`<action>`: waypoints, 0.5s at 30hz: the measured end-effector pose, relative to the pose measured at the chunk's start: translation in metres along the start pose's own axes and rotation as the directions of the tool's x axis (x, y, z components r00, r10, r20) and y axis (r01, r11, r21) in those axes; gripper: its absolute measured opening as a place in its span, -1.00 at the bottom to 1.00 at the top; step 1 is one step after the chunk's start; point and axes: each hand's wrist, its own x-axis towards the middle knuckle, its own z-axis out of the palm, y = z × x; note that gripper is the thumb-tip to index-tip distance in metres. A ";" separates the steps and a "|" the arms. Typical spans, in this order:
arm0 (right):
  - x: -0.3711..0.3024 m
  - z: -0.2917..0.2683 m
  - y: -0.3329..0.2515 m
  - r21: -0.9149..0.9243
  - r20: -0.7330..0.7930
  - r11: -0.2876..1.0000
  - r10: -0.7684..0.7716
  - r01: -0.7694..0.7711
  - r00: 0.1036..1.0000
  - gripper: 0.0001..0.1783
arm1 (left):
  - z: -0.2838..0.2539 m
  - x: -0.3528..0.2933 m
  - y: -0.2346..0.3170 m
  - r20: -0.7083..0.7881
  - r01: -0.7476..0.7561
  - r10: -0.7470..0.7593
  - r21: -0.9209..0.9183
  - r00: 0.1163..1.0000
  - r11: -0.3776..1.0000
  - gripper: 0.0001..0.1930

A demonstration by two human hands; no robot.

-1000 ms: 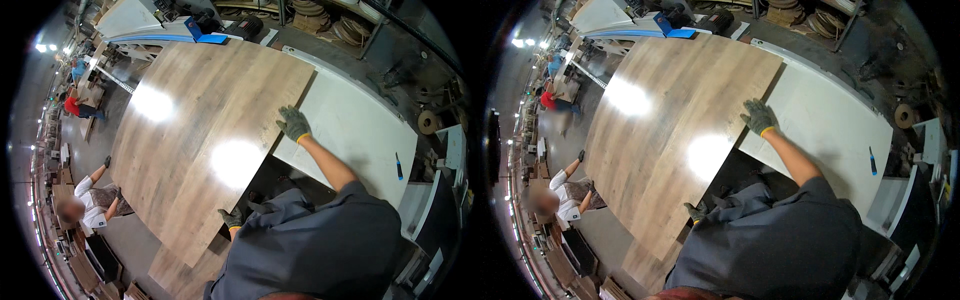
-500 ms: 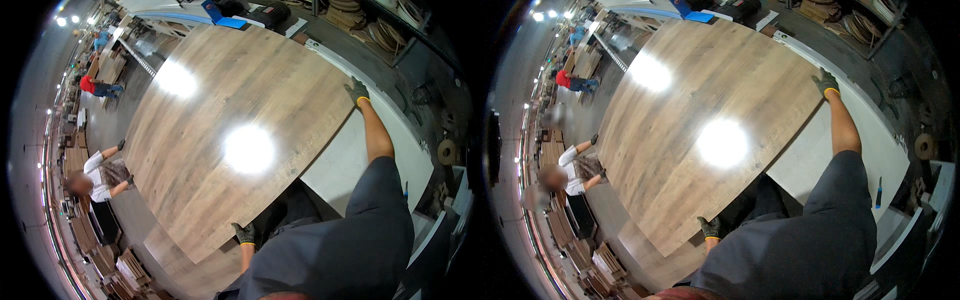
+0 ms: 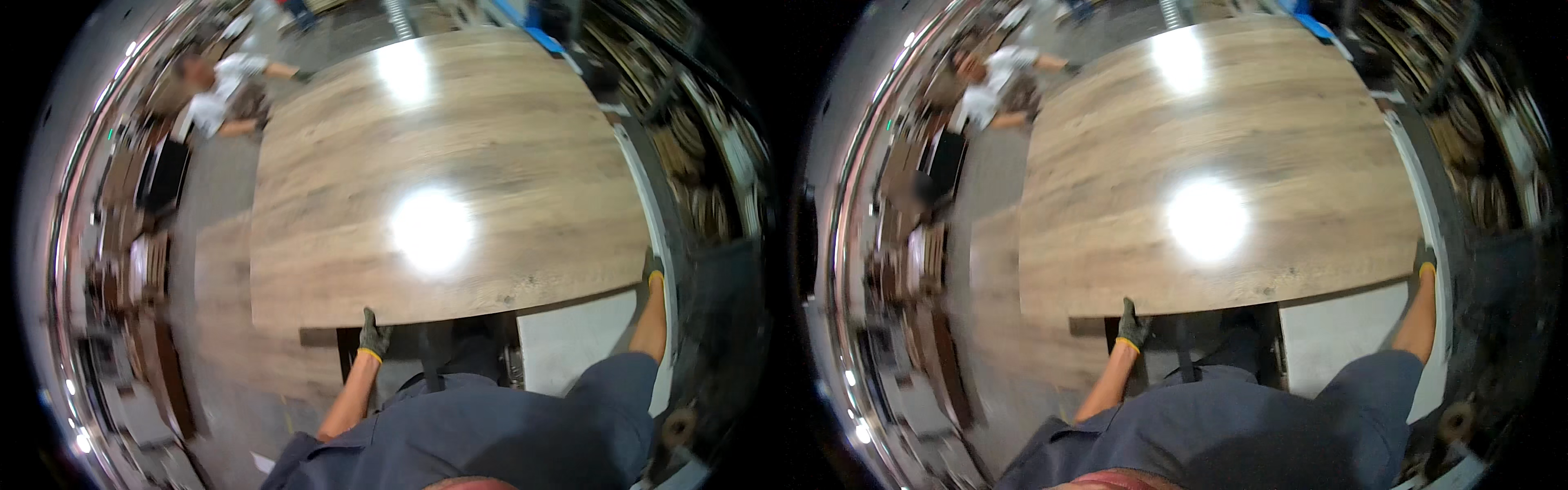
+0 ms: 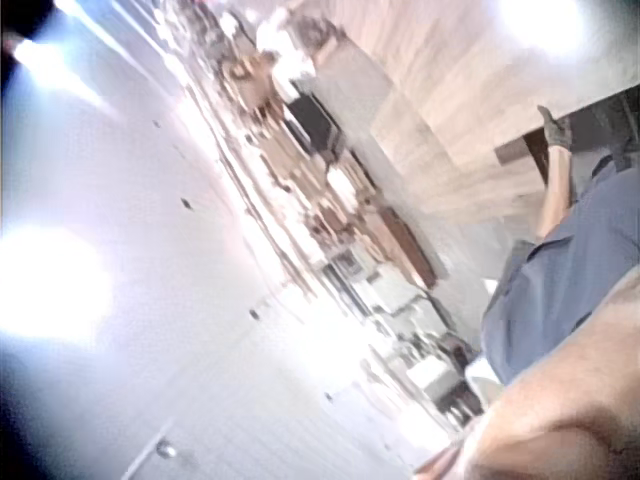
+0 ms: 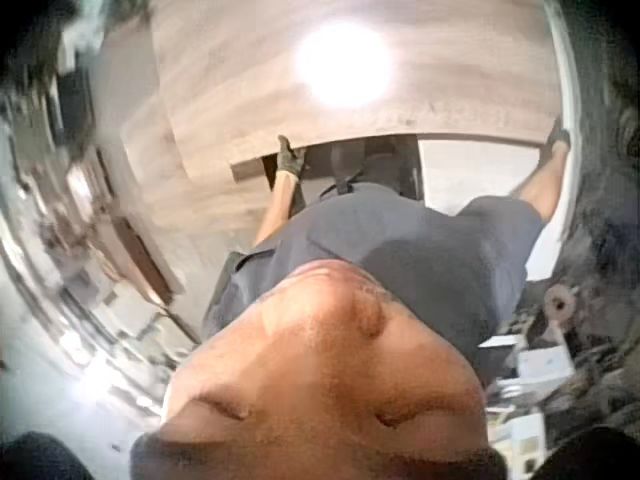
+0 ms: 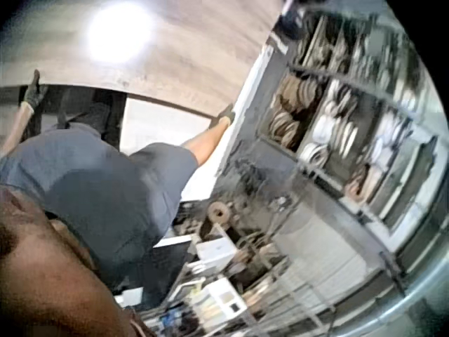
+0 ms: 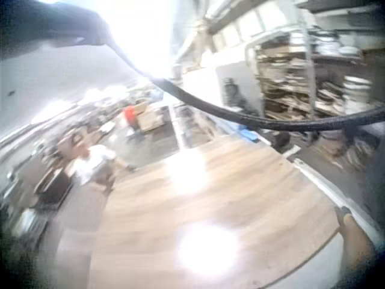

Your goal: The person lifts large wooden panels from a conveyor belt and stacks them on the floor. The person coordinates with a colleague to lift and position the panels, placing them one by one into a growing stack.

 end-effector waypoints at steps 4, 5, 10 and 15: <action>0.025 -0.024 0.028 0.164 0.397 0.932 0.238 -0.323 0.887 0.10 | 0.014 0.026 -0.015 -0.076 -0.037 0.042 0.057 0.996 0.998 -0.54; 0.000 0.000 -0.008 0.031 0.295 0.996 0.073 -0.086 0.953 0.04 | -0.003 0.019 -0.014 -0.088 -0.098 0.102 0.055 0.991 0.994 -0.53; -0.012 -0.006 -0.018 0.296 0.571 0.905 0.089 -0.306 0.816 -0.24 | 0.004 0.013 -0.013 -0.286 -0.042 0.061 0.072 0.956 0.997 -0.48; -0.013 0.009 -0.020 0.628 0.616 0.688 -0.153 -0.364 0.773 -0.25 | -0.030 0.038 -0.009 -0.336 -0.081 0.088 0.036 0.938 0.996 -0.34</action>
